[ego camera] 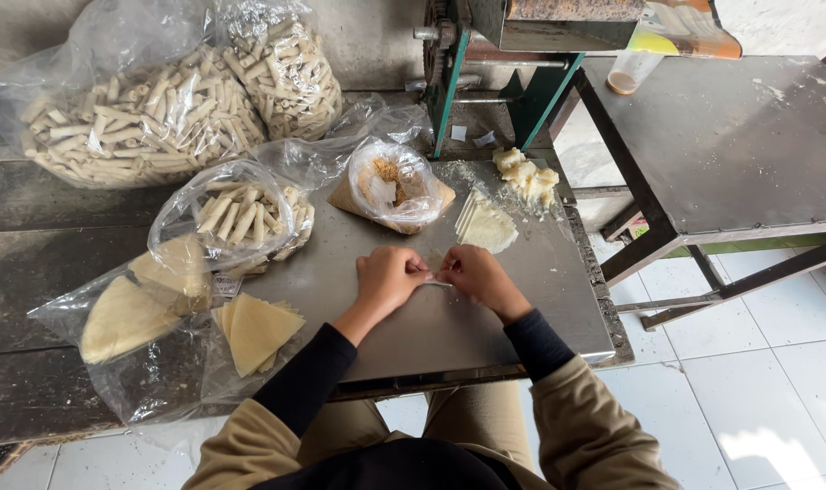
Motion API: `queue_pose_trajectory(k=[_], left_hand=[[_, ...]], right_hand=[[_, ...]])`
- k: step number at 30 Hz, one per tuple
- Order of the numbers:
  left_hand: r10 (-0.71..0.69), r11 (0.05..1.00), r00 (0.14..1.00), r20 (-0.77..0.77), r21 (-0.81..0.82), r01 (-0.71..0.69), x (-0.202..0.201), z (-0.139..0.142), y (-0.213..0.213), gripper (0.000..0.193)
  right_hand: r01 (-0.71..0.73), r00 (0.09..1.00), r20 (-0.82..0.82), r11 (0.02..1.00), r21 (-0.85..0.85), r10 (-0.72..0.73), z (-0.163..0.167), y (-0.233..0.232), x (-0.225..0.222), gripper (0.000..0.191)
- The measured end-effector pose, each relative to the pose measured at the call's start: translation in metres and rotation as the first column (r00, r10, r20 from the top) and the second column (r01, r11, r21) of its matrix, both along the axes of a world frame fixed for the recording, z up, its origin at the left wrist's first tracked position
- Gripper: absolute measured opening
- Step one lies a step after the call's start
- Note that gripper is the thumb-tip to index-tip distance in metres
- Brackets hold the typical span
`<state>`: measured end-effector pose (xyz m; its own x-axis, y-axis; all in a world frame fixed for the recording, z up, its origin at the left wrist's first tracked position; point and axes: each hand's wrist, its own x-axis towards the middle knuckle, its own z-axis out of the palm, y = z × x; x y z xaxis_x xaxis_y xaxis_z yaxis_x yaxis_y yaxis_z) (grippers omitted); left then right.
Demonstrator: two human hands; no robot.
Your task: The person places a small amount of filling onto thin triangular wrappers, folds them into sealed packets, and stacks them on the table. The person handles wrappers and filling by hand, repeatedly repeating the same folding sequence.
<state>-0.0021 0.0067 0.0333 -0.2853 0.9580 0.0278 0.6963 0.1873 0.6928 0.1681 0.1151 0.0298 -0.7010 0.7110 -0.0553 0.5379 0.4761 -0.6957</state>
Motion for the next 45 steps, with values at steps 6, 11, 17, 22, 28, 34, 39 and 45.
queue_pose_trajectory(k=[6,11,17,22,28,34,39,45], left_hand=[[-0.037,0.847,0.88,-0.473,0.452,0.279,0.004,-0.031,-0.006,0.014],[0.096,0.935,0.91,-0.403,0.35,0.056,0.01,-0.022,0.001,0.006],[0.09,0.959,0.987,-0.133,0.28,-0.05,0.009,-0.02,0.005,0.008],[0.019,0.879,0.923,-0.384,0.447,0.168,0.004,-0.035,0.003,0.013],[0.159,0.952,0.974,-0.159,0.287,-0.109,0.009,-0.028,0.01,0.011],[0.124,0.922,0.966,-0.228,0.387,-0.027,0.008,-0.027,0.007,0.013],[0.116,0.86,0.928,-0.355,0.503,0.085,0.006,-0.031,0.007,0.007],[0.136,0.955,0.963,-0.231,0.288,-0.066,0.02,-0.032,-0.005,0.012]], right_hand=[[-0.003,0.991,-0.114,0.844,0.536,0.076,-0.012,-0.031,0.017,0.011],[0.201,0.977,-0.017,0.884,0.423,-0.214,-0.009,-0.03,-0.001,0.011],[0.222,0.974,-0.113,0.927,0.301,-0.197,-0.009,-0.013,0.001,0.013],[0.098,0.988,-0.15,0.839,0.535,-0.02,-0.018,-0.021,0.014,0.018],[0.273,0.962,-0.072,0.899,0.342,-0.265,-0.022,-0.006,-0.003,0.015],[0.224,0.973,-0.153,0.868,0.444,-0.173,-0.021,-0.002,0.0,0.012],[0.164,0.98,-0.187,0.788,0.593,-0.063,-0.026,-0.008,0.004,0.011],[0.255,0.966,-0.05,0.889,0.381,-0.255,-0.037,-0.014,0.003,0.014]])
